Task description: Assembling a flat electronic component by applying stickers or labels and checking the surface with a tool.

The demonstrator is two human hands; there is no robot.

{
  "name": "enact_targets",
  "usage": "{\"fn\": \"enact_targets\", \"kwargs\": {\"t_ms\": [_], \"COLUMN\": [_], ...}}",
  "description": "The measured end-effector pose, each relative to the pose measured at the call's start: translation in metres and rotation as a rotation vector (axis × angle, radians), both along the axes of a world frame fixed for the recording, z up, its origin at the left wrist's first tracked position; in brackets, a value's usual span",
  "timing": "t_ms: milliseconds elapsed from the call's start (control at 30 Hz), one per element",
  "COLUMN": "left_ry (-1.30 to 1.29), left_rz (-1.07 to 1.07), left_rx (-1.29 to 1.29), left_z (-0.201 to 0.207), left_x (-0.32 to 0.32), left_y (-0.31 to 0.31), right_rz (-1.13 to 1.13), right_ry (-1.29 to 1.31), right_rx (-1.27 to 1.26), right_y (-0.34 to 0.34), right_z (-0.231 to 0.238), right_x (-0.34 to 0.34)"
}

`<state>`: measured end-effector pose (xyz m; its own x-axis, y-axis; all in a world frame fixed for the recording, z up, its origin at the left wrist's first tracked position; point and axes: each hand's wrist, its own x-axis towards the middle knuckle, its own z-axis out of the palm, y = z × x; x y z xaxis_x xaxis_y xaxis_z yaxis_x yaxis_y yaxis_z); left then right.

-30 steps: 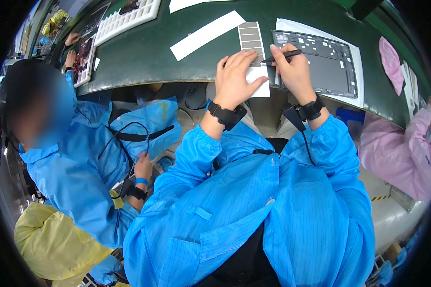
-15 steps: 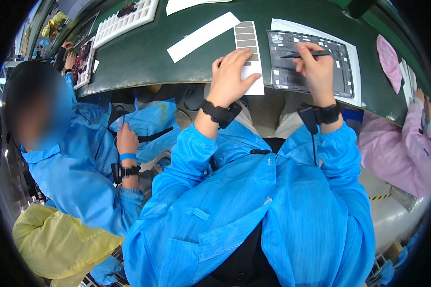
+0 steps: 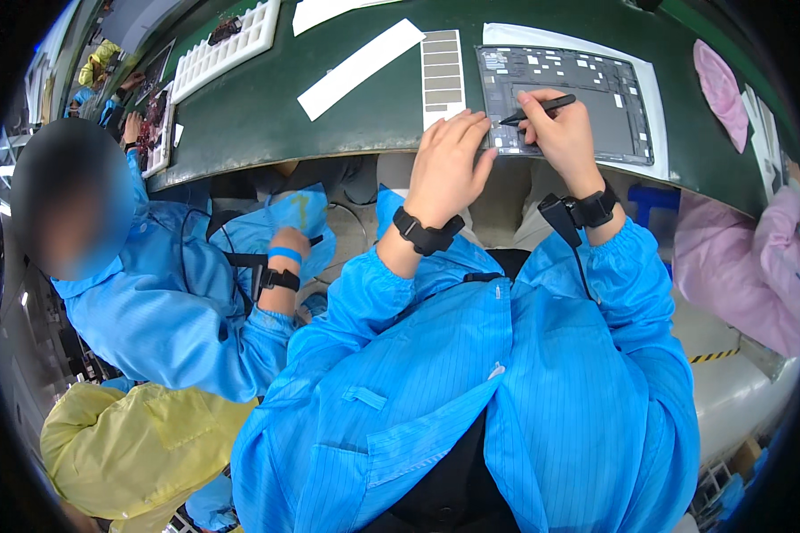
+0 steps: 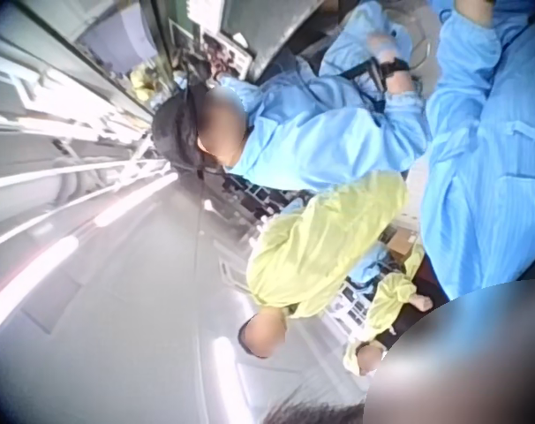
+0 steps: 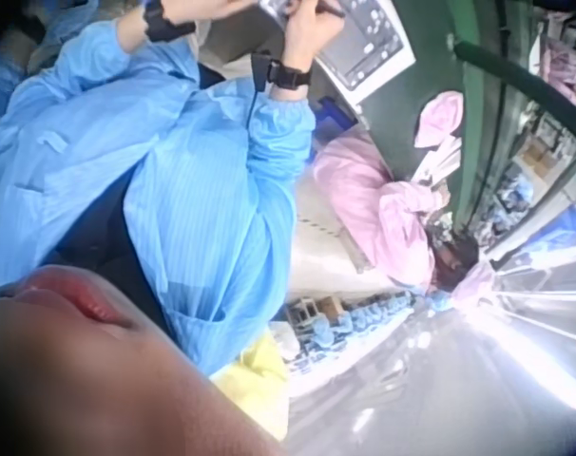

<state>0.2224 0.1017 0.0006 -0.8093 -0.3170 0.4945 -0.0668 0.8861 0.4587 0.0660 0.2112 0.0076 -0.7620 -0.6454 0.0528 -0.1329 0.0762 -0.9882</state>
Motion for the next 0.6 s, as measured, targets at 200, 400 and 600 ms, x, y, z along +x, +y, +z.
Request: {"fn": "enact_targets", "kwargs": {"t_ms": [200, 400, 600], "left_ry": [-0.096, -0.100, -0.125], "left_rz": [0.016, 0.028, 0.037], "left_rx": [-0.143, -0.235, -0.259], "left_z": [0.000, -0.006, -0.005], "left_x": [-0.002, -0.004, -0.006], "left_y": [0.009, 0.010, 0.012], "right_rz": [-0.068, -0.089, -0.103], "right_ry": [0.080, 0.064, 0.061], "right_rx": [0.054, 0.028, 0.005], "right_y": [0.001, 0.002, 0.001], "right_z": [0.003, 0.001, 0.000], "right_x": [0.012, 0.015, 0.015]}}
